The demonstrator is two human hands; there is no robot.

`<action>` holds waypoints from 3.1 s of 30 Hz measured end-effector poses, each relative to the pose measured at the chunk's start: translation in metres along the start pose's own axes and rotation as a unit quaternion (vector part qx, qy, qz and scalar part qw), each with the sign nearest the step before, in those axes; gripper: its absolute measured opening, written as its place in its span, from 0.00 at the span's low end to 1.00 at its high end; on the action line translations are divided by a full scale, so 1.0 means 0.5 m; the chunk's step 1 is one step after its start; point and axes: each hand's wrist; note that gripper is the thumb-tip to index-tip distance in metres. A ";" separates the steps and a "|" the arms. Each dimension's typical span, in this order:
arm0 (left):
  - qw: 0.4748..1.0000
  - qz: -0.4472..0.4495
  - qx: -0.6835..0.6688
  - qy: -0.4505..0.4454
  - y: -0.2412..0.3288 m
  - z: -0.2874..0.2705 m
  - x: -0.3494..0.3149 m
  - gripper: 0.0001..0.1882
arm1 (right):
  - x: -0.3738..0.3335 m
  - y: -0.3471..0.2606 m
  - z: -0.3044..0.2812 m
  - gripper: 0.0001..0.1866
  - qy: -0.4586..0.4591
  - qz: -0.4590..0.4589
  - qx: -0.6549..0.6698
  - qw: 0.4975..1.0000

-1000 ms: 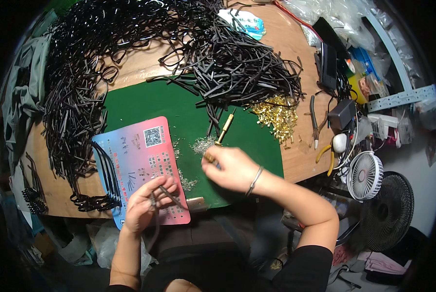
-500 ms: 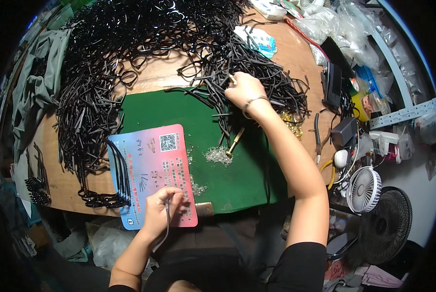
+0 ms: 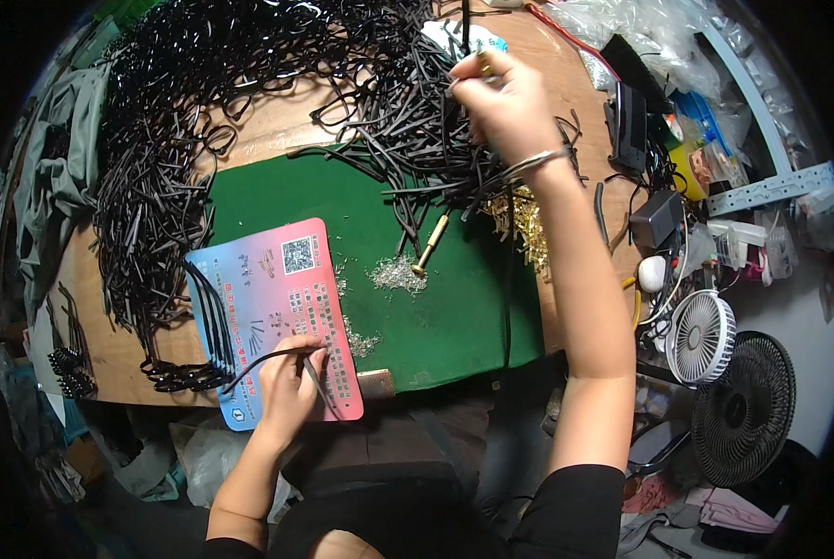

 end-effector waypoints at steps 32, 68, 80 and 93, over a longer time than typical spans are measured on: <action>0.973 -0.185 -0.126 0.051 0.009 0.023 0.000 0.05 | -0.418 0.027 0.034 0.21 -0.328 -0.078 -0.236 0.911; 0.999 0.028 0.031 -0.005 0.004 0.012 -0.009 0.11 | -0.432 0.059 0.004 0.21 -0.265 -0.218 -0.326 0.881; 1.000 0.024 0.007 -0.017 -0.005 0.016 -0.013 0.05 | -0.435 0.070 0.023 0.22 -0.260 -0.255 -0.344 0.865; 0.993 -0.053 -0.042 -0.093 0.013 -0.005 0.028 0.04 | -0.407 0.028 0.043 0.20 -0.409 -0.100 -0.187 0.888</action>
Point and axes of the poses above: each hand's wrist, its own x-axis towards the middle knuckle, its own z-axis out of the palm, y = z × x, and after that the axes turned 14 degrees about y, right-handed
